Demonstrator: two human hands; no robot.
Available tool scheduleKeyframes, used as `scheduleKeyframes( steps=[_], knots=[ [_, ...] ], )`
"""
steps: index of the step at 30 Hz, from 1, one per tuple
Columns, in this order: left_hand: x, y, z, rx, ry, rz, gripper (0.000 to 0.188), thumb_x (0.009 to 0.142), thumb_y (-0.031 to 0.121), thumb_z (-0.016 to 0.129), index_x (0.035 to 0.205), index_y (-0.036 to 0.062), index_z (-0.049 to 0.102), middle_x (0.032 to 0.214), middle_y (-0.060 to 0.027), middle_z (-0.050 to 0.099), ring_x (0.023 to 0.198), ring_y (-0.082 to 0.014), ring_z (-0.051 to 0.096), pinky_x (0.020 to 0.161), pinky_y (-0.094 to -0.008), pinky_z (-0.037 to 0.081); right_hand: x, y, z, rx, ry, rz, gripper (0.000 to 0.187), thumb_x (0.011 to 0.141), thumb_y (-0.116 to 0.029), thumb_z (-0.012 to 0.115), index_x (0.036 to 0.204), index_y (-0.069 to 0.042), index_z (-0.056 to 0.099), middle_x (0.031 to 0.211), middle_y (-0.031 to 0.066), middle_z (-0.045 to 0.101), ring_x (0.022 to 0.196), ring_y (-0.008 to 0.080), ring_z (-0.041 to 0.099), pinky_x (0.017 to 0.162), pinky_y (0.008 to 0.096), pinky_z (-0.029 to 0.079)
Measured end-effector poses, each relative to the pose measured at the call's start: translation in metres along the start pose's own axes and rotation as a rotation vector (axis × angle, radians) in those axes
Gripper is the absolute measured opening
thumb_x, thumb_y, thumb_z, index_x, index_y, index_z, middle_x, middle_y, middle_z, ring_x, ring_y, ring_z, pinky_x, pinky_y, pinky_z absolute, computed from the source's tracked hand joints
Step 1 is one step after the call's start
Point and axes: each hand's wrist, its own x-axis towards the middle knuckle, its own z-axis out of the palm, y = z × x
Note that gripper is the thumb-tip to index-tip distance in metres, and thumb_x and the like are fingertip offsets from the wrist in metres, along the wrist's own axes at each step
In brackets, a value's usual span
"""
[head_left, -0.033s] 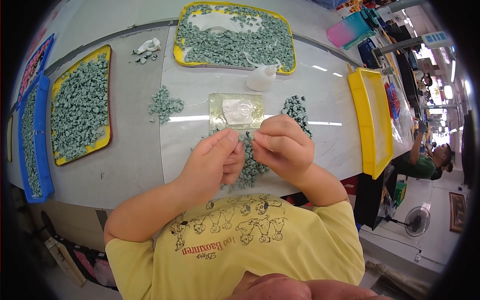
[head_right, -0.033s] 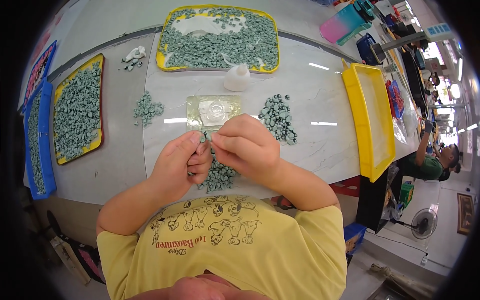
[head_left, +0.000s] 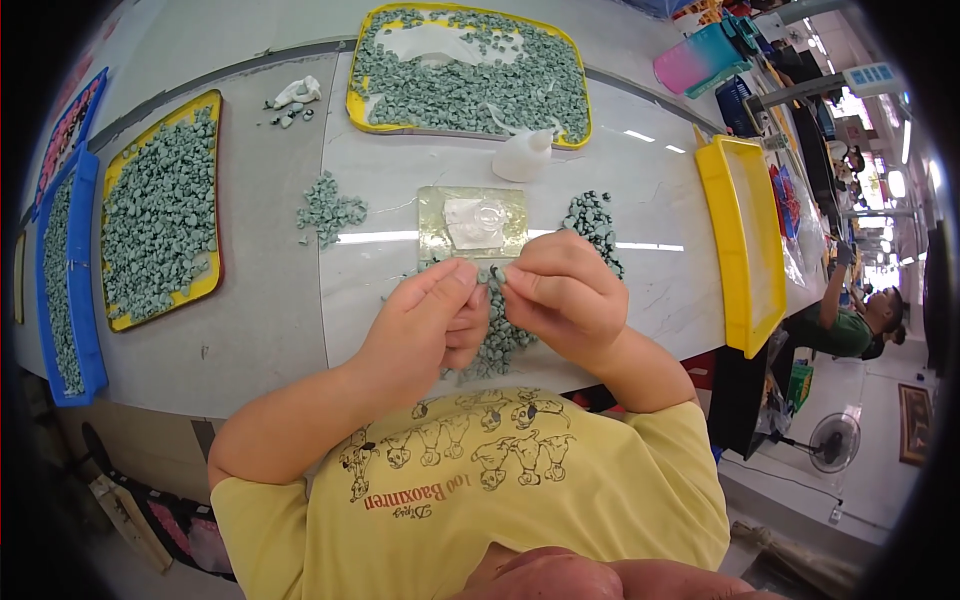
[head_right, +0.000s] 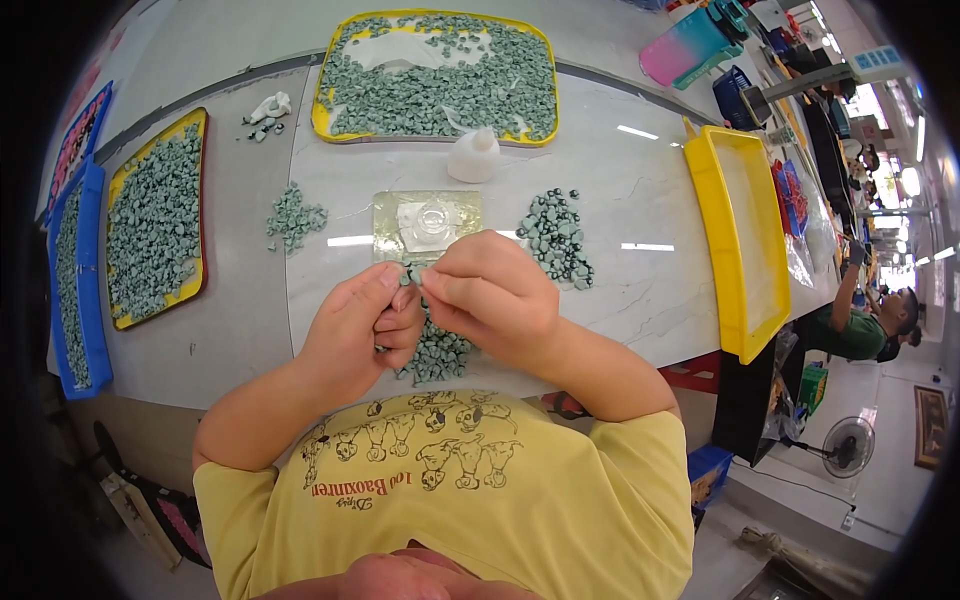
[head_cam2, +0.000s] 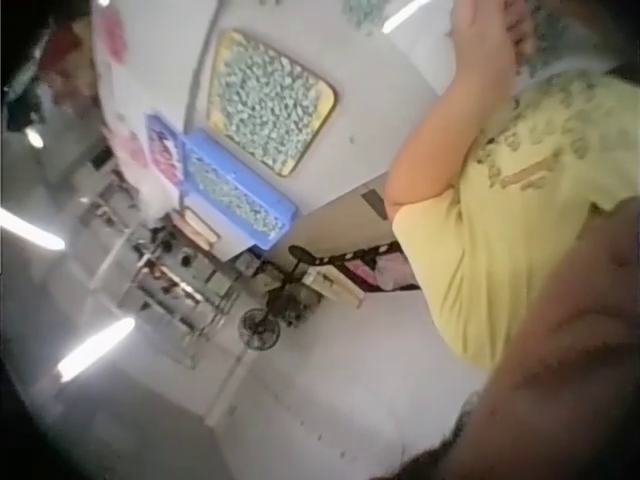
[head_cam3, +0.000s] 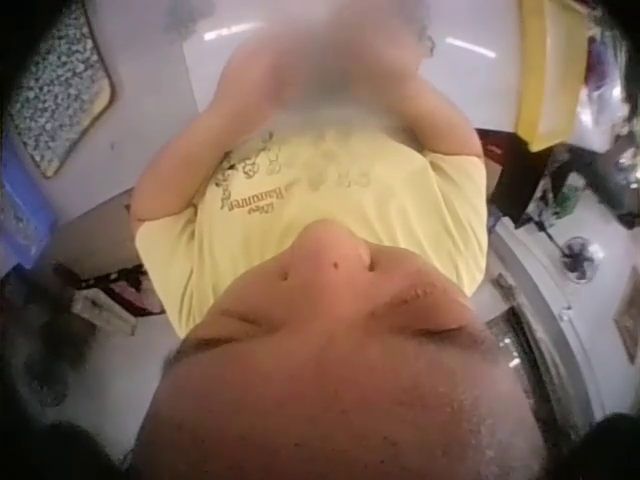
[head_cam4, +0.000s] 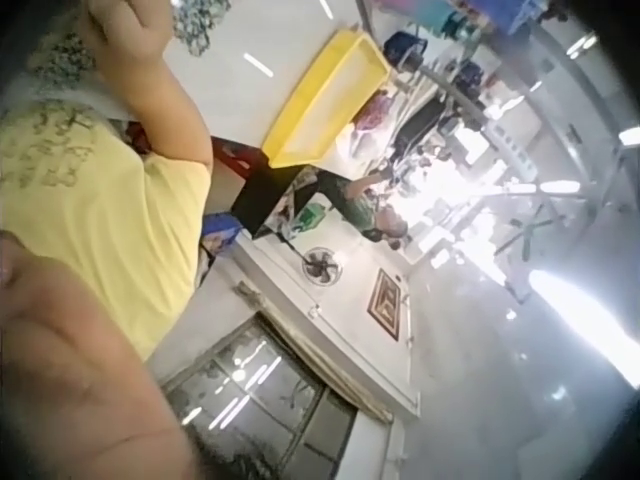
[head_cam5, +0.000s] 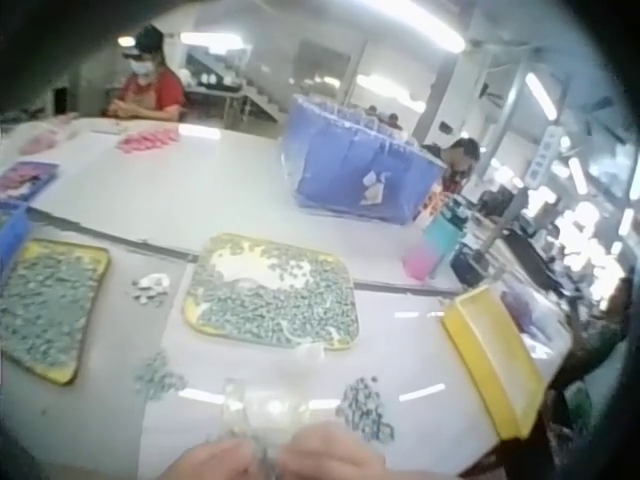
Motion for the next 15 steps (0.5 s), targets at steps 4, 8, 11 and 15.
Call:
scheduleKeyframes(
  steps=[4,8,11,15],
  knots=[
    [0.001,-0.001,-0.002,0.006,-0.001,-0.016,0.025,0.094,0.030,0.039,0.078,0.0116,0.038,0.063,0.0038,0.030,0.053,-0.0067,0.025,0.044,-0.0208,0.020,0.000,0.001,0.002,-0.042,-0.031,-0.052,0.025,0.060,0.007,0.070,0.084,0.003,0.060,0.082,0.0106,0.059,0.068,0.0238,0.055,0.058,0.0300,0.046],
    [-0.001,-0.001,-0.005,0.002,-0.025,-0.008,0.025,0.094,0.032,0.040,0.078,0.0119,0.038,0.062,0.0041,0.030,0.052,-0.0065,0.025,0.044,-0.0211,0.021,0.000,0.001,0.005,-0.146,-0.044,-0.154,0.023,0.058,0.002,0.070,0.078,0.005,0.059,0.080,0.0111,0.058,0.068,0.0244,0.055,0.055,0.0309,0.046],
    [-0.003,-0.004,-0.003,0.017,0.010,0.052,0.026,0.094,0.032,0.040,0.078,0.0114,0.038,0.062,0.0041,0.030,0.052,-0.0064,0.025,0.044,-0.0212,0.022,-0.001,0.002,0.009,-0.157,-0.038,-0.208,0.020,0.062,0.004,0.071,0.078,0.005,0.059,0.081,0.0117,0.058,0.068,0.0249,0.055,0.055,0.0321,0.047],
    [-0.006,-0.004,-0.004,0.050,0.023,0.098,0.026,0.095,0.030,0.039,0.078,0.0109,0.037,0.062,0.0039,0.030,0.052,-0.0063,0.026,0.044,-0.0207,0.023,0.000,0.002,0.011,-0.119,-0.044,-0.188,0.022,0.062,0.007,0.068,0.081,0.005,0.059,0.082,0.0122,0.059,0.070,0.0252,0.057,0.058,0.0319,0.048]
  ],
)
